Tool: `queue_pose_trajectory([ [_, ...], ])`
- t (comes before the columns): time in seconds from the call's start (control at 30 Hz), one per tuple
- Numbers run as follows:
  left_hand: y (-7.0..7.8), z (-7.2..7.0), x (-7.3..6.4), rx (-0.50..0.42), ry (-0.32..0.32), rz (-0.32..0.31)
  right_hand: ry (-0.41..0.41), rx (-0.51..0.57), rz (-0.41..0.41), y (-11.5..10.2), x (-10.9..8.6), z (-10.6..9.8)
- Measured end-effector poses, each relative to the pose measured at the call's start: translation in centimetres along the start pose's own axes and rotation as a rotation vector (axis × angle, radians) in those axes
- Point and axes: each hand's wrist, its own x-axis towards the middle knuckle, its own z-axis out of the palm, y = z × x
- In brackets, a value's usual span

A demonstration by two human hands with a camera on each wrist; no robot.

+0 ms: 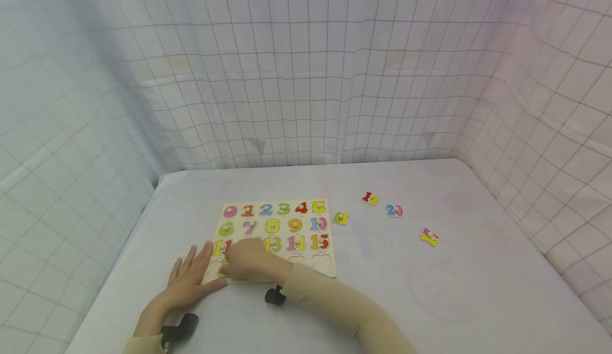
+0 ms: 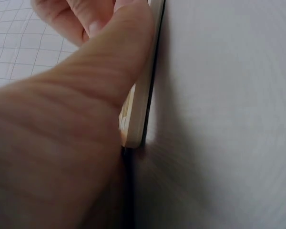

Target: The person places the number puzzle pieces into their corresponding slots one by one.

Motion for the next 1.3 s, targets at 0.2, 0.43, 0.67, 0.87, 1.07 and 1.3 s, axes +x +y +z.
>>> queue_pose_trajectory([
  [0.2, 0.3, -0.2, 0.1, 0.011, -0.023, -0.012, -0.018, -0.045, 0.003, -1.2, 1.0, 0.2],
  [0.43, -0.7, 0.2, 0.4, 0.031, 0.009, 0.015, -0.013, -0.026, -0.011, -1.8, 1.5, 0.1],
  [0.67, -0.5, 0.0, 0.4, 0.026, 0.029, 0.028, -0.040, -0.025, 0.002, -1.8, 2.0, 0.0],
  [0.87, -0.2, -0.2, 0.3, 0.018, 0.018, 0.031, -0.058, -0.021, -0.005, -1.8, 2.1, 0.1],
  [1.07, -0.1, -0.2, 0.3, 0.011, 0.014, 0.020, -0.057, -0.025, -0.013, -2.0, 2.1, 0.1],
  [1.3, -0.5, 0.1, 0.2, 0.020, 0.015, 0.024, -0.049, -0.047, -0.001, -2.3, 1.8, 0.3],
])
